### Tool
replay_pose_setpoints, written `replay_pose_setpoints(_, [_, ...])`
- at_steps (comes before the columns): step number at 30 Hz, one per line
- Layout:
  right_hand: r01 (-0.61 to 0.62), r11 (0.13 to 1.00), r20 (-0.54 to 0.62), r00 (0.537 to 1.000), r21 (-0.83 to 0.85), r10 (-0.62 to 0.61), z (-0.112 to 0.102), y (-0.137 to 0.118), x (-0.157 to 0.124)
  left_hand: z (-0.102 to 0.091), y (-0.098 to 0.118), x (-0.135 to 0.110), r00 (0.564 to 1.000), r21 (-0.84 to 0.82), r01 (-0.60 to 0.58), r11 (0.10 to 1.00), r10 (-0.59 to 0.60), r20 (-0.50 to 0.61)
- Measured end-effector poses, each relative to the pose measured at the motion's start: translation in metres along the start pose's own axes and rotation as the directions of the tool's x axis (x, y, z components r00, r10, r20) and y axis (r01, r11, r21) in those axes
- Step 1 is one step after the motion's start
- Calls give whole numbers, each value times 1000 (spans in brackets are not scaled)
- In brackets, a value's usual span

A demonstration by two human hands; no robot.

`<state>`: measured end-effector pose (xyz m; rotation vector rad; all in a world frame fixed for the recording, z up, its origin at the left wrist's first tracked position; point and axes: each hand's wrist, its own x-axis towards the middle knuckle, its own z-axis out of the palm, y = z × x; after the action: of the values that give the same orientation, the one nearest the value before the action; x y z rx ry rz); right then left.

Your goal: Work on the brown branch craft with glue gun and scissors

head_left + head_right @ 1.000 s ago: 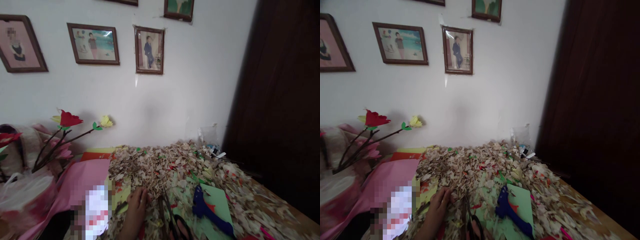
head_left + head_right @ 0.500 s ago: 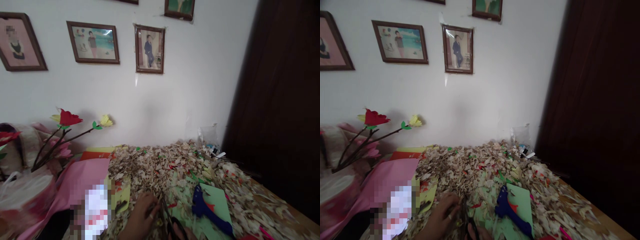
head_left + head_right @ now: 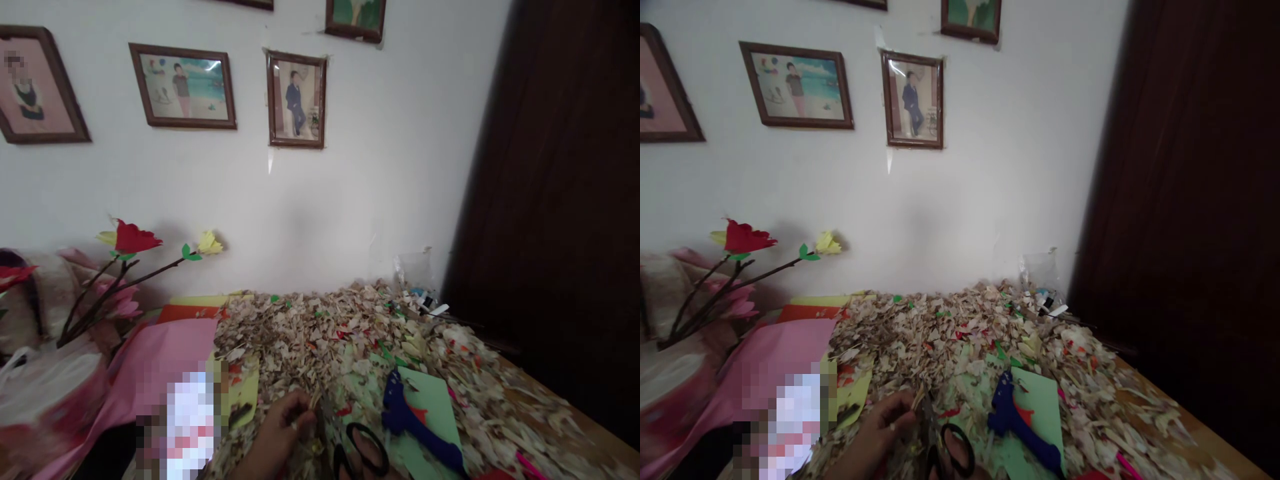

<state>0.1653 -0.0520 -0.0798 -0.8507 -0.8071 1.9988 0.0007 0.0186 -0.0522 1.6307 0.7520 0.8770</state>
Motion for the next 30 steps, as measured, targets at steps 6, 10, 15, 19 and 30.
replay_pose_setpoints(6, [-131, 987, -29, 991, 90, 134, 1, -4, 1, 1, -9, 2, 1000, -58, 26, 998, -26, 9])
replay_pose_setpoints(10, [-160, 974, 18, 987, 163, 159, 9, -14, -5, 0, 1, 1, 1000, -42, 13, 999, -12, 7])
replay_pose_setpoints(15, [-173, 952, 171, 976, 252, 132, 11, -17, -6, 0, 11, -2, 1000, 11, -8, 1000, 8, 11])
replay_pose_setpoints(19, [-135, 968, -27, 989, 212, 144, 14, -17, -6, -1, 7, -2, 996, 77, 4, 997, 3, -89])
replay_pose_setpoints(30, [78, 847, 17, 995, 526, -102, -5, -20, -9, -11, 0, 3, 870, 163, 27, 986, 57, -490])
